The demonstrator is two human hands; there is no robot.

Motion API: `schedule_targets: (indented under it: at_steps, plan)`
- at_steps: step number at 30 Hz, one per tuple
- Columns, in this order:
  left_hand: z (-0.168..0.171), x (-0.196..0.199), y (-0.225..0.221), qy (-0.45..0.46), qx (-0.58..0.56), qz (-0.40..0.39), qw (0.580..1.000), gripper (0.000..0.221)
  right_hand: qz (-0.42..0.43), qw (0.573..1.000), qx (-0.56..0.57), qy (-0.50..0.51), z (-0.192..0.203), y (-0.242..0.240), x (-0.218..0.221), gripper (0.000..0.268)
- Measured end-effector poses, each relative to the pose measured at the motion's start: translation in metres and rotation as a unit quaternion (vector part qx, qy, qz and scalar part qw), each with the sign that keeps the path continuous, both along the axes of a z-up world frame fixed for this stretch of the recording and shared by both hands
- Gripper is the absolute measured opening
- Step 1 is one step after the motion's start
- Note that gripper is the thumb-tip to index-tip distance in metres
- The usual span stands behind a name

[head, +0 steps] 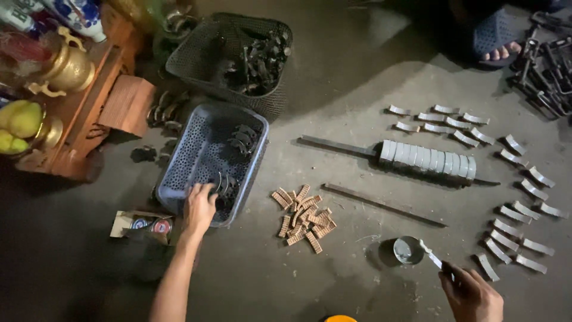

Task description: Applying a substance to metal clips and sliding them onto a metal rod for assembly on the floor.

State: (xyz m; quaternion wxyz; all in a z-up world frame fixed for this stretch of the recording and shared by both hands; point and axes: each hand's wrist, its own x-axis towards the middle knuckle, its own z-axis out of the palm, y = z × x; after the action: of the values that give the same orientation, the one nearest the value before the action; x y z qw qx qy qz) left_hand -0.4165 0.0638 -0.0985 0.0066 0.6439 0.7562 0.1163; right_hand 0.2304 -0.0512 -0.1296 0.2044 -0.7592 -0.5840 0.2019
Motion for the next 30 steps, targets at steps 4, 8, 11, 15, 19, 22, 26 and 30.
schedule_targets:
  at_steps: [4, 8, 11, 15, 19, 22, 26, 30]
  plan:
    - [-0.052, -0.033, -0.001, -0.074, -0.036, 0.009, 0.997, 0.045, -0.011, 1.0, 0.004, 0.017, 0.016, -0.002, -0.013, 0.022]
    - [-0.06, -0.039, -0.001, -0.087, -0.072, 0.05, 0.992, 0.041, -0.032, 0.992, -0.075, 0.101, 0.039, -0.001, -0.018, 0.032]
    - [-0.031, -0.024, -0.005, -0.186, -0.042, 0.066, 0.979, 0.037, -0.024, 0.989, -0.08, 0.121, 0.063, 0.004, -0.019, 0.032]
    - [0.0, 0.035, -0.017, -0.573, 0.051, 0.059, 0.816, 0.022, 0.005, 0.991, 0.053, 0.124, 0.084, 0.016, -0.015, 0.024]
    - [0.025, 0.174, -0.026, -0.619, -0.021, 0.077, 0.782, 0.015, -0.016, 0.98, 0.093, 0.177, 0.112, 0.027, -0.009, 0.024]
    - [0.005, 0.265, -0.036, -0.734, -0.063, -0.076, 0.672, 0.017, -0.021, 0.958, 0.04, 0.282, 0.134, 0.03, -0.001, 0.017]
    - [0.054, 0.381, -0.032, -0.755, -0.127, -0.238, 0.598, 0.023, -0.1, 0.903, -0.053, 0.415, 0.166, 0.029, 0.009, 0.022]
    - [0.089, 0.425, -0.035, -0.726, -0.204, -0.26, 0.603, 0.029, -0.084, 0.902, -0.075, 0.417, 0.188, 0.027, 0.017, 0.02]
